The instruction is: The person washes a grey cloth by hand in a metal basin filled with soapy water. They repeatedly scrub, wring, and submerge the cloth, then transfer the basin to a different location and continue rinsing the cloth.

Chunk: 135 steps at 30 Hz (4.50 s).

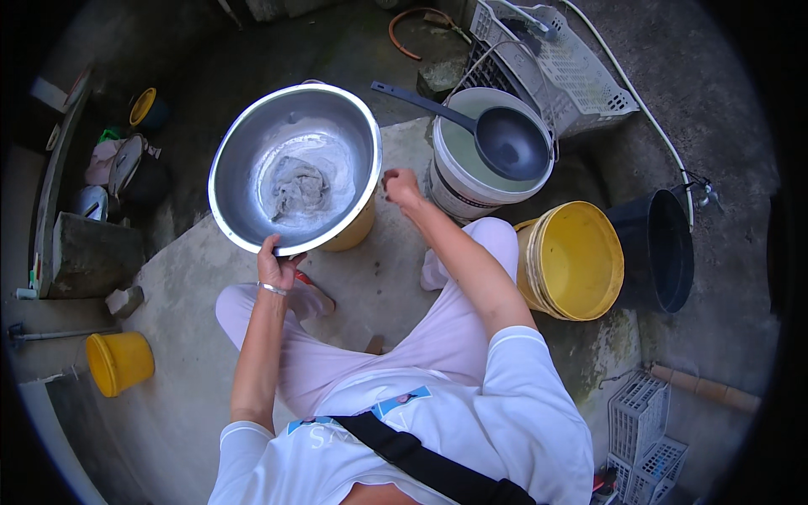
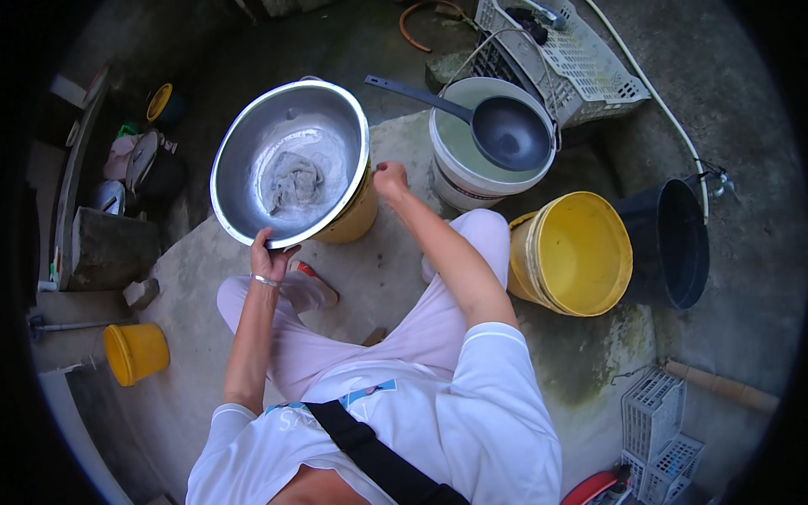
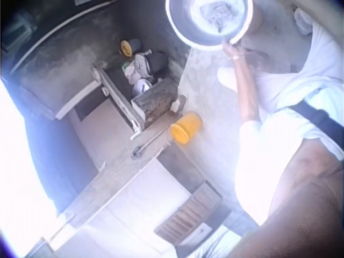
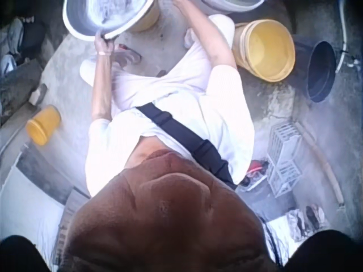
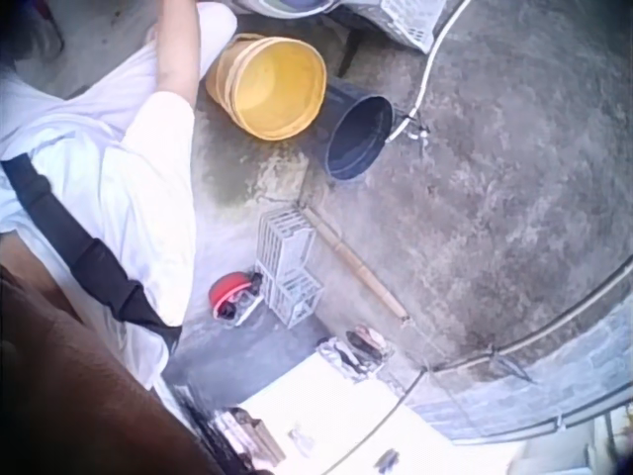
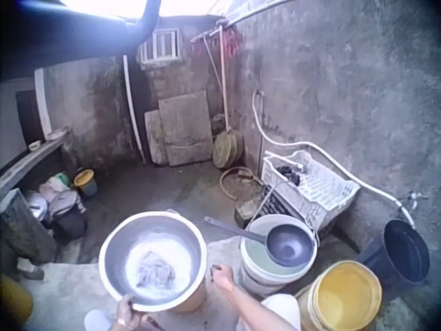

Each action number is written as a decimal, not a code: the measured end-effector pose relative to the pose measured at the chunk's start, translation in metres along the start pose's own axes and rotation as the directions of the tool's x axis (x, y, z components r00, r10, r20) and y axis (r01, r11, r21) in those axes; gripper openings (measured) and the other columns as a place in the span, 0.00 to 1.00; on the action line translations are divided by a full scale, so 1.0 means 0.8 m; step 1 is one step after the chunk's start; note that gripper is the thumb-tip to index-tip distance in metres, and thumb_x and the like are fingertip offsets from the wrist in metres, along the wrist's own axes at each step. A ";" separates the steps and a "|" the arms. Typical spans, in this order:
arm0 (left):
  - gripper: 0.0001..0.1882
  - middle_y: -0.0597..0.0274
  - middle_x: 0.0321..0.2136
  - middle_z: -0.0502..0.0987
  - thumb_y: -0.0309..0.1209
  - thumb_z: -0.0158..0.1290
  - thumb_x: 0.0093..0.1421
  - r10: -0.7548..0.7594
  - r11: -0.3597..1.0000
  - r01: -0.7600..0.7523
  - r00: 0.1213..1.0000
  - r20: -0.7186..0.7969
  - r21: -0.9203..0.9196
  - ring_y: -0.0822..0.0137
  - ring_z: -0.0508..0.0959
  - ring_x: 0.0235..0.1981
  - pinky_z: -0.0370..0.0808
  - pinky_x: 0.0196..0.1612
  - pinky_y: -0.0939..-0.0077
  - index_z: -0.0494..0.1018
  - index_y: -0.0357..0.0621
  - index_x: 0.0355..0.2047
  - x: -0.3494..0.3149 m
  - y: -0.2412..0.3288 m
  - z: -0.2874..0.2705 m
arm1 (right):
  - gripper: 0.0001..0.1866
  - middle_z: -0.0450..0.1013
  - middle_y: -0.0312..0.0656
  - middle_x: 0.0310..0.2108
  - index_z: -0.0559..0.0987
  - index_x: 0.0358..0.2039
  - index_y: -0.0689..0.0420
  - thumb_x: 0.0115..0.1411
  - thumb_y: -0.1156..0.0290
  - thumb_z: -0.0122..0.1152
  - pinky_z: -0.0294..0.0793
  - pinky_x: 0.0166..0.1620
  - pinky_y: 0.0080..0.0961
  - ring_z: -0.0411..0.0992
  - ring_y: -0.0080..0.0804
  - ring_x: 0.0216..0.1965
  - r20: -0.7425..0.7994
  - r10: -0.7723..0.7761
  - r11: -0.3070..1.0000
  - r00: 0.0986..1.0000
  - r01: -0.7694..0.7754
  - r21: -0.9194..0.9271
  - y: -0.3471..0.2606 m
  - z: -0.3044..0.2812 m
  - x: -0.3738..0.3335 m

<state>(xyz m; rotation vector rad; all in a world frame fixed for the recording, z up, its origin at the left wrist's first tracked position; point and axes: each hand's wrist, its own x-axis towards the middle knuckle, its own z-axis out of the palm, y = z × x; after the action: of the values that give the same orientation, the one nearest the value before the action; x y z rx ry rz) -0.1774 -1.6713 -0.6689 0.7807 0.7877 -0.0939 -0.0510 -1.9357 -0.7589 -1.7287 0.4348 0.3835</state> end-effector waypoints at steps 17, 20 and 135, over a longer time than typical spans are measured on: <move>0.16 0.53 0.32 0.71 0.18 0.43 0.46 0.177 0.983 -0.166 0.969 -0.172 0.073 0.58 0.75 0.32 0.77 0.35 0.60 0.64 0.29 0.38 0.026 -0.004 -0.011 | 0.17 0.64 0.44 0.43 0.64 0.45 0.56 0.55 0.72 0.54 0.60 0.51 0.48 0.62 0.36 0.47 -0.186 -0.015 0.137 0.982 0.187 0.973 -0.087 -0.052 0.173; 0.14 0.56 0.29 0.71 0.18 0.43 0.46 0.201 0.976 -0.181 0.962 -0.183 0.121 0.61 0.75 0.30 0.77 0.33 0.63 0.65 0.31 0.36 0.032 -0.002 -0.023 | 0.12 0.67 0.44 0.34 0.65 0.41 0.58 0.56 0.71 0.52 0.67 0.44 0.43 0.67 0.36 0.35 -0.211 0.110 0.009 0.971 0.211 0.977 -0.125 -0.054 0.140; 0.20 0.46 0.41 0.72 0.29 0.45 0.55 -0.043 0.996 0.036 0.995 0.089 0.083 0.51 0.74 0.40 0.72 0.42 0.47 0.60 0.32 0.47 0.024 0.002 -0.032 | 0.09 0.59 0.37 0.18 0.62 0.38 0.72 0.58 0.80 0.41 0.60 0.17 0.14 0.57 0.18 0.14 0.320 -0.056 0.390 0.946 -0.274 0.879 -0.086 -0.282 -0.189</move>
<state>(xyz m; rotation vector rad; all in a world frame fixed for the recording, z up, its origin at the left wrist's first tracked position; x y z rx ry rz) -0.1789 -1.6494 -0.6922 0.8328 0.7169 -0.1965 -0.1456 -2.1325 -0.5837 -0.4937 0.4165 0.3823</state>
